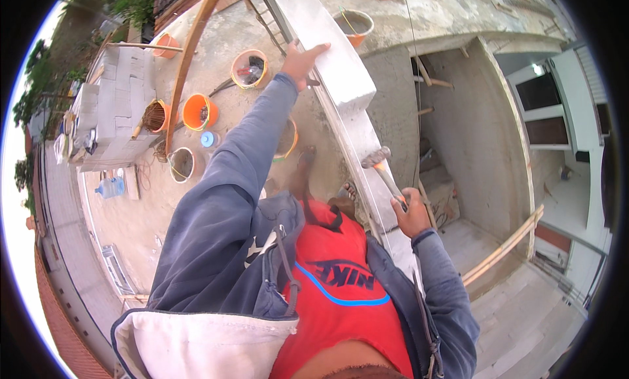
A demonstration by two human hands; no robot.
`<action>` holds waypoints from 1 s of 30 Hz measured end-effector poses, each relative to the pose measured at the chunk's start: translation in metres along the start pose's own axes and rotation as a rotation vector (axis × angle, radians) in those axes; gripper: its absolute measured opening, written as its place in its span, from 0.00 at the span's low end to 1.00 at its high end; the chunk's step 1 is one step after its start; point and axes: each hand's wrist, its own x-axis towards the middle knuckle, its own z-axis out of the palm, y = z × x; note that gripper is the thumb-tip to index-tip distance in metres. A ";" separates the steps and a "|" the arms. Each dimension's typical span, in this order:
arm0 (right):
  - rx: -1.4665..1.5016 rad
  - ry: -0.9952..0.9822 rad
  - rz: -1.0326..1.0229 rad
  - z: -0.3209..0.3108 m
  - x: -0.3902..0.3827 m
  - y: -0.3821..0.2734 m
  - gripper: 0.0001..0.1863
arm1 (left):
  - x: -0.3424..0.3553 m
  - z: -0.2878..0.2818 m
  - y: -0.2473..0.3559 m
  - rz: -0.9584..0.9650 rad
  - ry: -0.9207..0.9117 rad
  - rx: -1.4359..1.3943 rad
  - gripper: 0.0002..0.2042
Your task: The person scoops mortar from a bucket with a trowel and spreads it onto a wall. They then pick up a rectangular tile, place it onto the mortar, and tap it into position with a hammer. This process is repeated for multiple tiles along the wall.
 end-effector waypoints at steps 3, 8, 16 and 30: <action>0.094 0.049 -0.106 -0.026 0.012 0.017 0.21 | 0.016 -0.005 0.000 -0.003 -0.035 -0.032 0.53; 0.320 0.071 -0.109 -0.126 0.023 -0.073 0.15 | 0.028 -0.010 -0.001 -0.018 -0.044 -0.033 0.52; 0.163 0.232 -0.378 -0.195 0.048 -0.196 0.16 | 0.054 -0.024 0.031 0.023 -0.054 0.085 0.43; 0.262 0.372 0.137 -0.132 -0.058 -0.223 0.21 | 0.052 -0.029 0.023 0.052 -0.284 0.039 0.57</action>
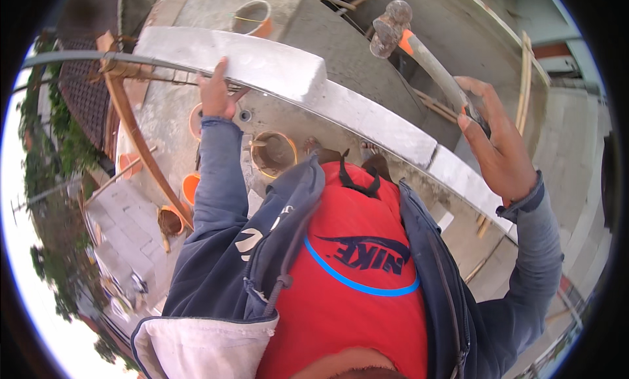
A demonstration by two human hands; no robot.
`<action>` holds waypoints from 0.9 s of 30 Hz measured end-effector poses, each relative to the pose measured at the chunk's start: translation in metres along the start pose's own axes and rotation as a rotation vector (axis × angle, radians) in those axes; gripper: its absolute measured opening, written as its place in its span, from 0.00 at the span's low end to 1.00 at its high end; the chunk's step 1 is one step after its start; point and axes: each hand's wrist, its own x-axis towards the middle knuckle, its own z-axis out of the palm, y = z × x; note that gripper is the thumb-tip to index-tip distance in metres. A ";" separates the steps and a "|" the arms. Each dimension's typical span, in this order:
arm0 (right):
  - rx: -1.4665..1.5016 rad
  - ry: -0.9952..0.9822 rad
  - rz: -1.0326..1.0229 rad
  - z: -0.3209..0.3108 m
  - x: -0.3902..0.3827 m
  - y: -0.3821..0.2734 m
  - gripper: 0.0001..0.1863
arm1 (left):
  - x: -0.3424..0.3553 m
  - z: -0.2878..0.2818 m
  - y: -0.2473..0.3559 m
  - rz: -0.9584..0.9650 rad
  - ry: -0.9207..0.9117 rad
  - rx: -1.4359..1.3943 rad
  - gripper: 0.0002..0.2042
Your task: The person scoops mortar from a bucket with a trowel and spreads it onto a wall. They then pick up a rectangular tile, place it onto the mortar, and tap it into position with a hammer. This process is repeated for multiple tiles along the wall.
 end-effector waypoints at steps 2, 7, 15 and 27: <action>0.047 0.027 0.102 0.009 -0.011 -0.004 0.22 | 0.003 -0.003 -0.003 -0.008 0.012 0.017 0.58; 0.156 0.150 0.170 0.042 -0.034 -0.006 0.24 | 0.003 0.000 0.001 0.017 0.027 0.048 0.58; 0.397 0.339 0.402 0.114 -0.057 -0.022 0.25 | 0.010 -0.016 -0.002 0.058 -0.042 0.133 0.60; 0.366 0.405 0.425 0.202 -0.049 0.000 0.26 | 0.026 -0.027 -0.020 0.121 0.016 0.221 0.55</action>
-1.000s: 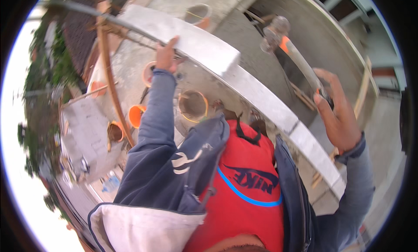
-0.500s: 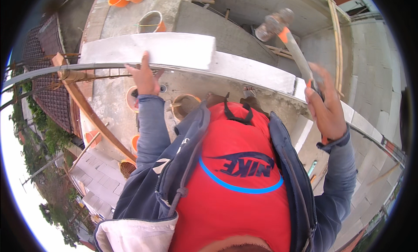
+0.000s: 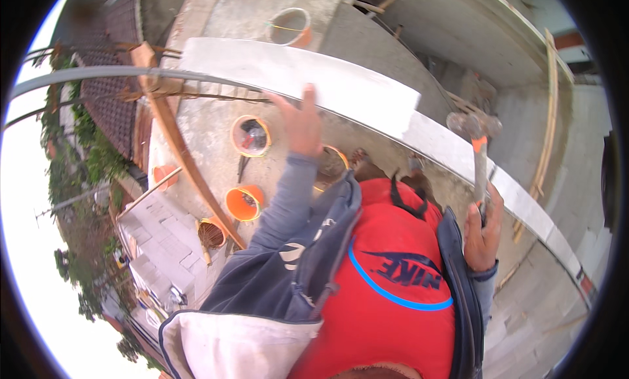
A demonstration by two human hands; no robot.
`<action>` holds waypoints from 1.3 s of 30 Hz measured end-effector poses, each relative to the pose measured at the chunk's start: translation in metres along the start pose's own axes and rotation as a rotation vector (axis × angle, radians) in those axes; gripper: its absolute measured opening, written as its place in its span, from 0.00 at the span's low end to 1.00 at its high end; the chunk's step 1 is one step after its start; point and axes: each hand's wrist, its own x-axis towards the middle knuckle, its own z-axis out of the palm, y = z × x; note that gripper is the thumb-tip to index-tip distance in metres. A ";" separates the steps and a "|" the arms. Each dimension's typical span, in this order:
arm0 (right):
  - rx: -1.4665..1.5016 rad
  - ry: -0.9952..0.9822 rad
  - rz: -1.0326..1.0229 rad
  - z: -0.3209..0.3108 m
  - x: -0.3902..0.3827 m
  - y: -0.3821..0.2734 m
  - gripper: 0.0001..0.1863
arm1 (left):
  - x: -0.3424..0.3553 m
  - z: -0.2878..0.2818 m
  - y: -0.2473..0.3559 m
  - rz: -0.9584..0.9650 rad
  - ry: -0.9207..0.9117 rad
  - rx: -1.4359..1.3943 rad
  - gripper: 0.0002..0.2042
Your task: The person scoops mortar from a bucket with a trowel and spreads it onto a wall. They then pick up a rectangular tile, place it onto the mortar, and tap it into position with a hammer. This process is repeated for multiple tiles along the wall.
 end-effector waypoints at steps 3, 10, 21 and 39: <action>-0.087 -0.041 -0.065 0.008 0.006 -0.011 0.27 | -0.004 0.008 0.014 0.037 -0.002 -0.013 0.55; -0.505 -0.066 -0.639 0.021 0.043 -0.086 0.27 | 0.041 -0.023 0.030 0.071 0.061 -0.100 0.54; -0.603 -0.358 -0.650 0.048 0.073 -0.085 0.31 | 0.047 -0.034 0.032 0.086 -0.097 -0.209 0.57; -0.670 -0.314 -0.651 0.036 0.072 -0.052 0.37 | 0.049 -0.034 0.021 0.134 -0.041 -0.155 0.48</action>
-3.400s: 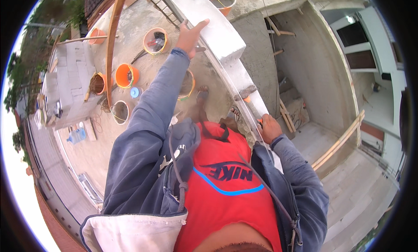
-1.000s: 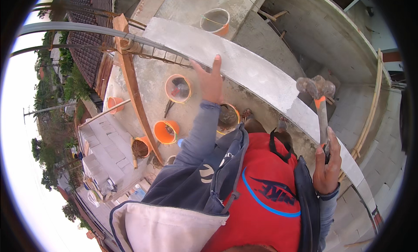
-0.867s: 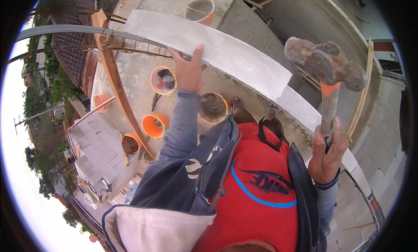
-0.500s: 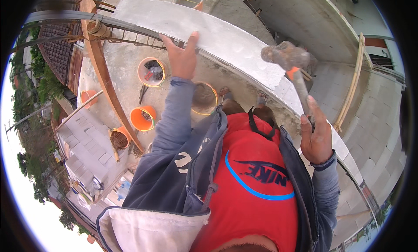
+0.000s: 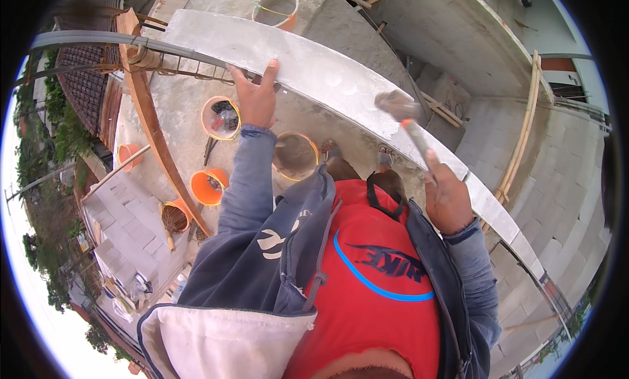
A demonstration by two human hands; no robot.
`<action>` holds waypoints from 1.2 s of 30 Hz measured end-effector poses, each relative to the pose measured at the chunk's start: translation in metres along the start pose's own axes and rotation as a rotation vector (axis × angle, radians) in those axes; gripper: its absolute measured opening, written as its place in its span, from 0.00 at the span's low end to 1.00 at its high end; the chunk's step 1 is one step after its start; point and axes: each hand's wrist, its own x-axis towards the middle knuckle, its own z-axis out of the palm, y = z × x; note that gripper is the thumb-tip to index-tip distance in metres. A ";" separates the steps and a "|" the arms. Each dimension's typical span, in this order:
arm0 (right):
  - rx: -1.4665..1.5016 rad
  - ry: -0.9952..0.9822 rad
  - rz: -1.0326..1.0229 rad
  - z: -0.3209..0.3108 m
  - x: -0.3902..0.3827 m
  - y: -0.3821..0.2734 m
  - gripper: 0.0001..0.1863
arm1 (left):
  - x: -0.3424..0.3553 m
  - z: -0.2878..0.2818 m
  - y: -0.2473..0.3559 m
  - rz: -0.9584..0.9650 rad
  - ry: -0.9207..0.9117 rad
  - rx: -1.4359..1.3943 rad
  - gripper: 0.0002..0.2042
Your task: The person scoops mortar from a bucket with a trowel and spreads it onto a wall. They then pick up a rectangular tile, place it onto the mortar, and tap it into position with a hammer. This process is repeated for multiple tiles along the wall.
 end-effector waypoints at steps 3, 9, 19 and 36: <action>0.018 -0.128 0.040 -0.015 0.007 -0.003 0.33 | 0.002 -0.005 -0.002 0.001 -0.011 0.035 0.48; 0.128 0.071 -0.247 -0.051 0.087 -0.035 0.28 | 0.009 -0.008 -0.015 0.070 0.020 0.094 0.51; -0.123 -0.043 -0.633 0.037 0.376 -0.139 0.30 | 0.008 -0.003 -0.013 0.220 0.034 0.206 0.58; -0.390 -0.267 -0.431 0.057 0.395 -0.192 0.31 | 0.015 -0.015 -0.006 0.132 0.152 0.410 0.63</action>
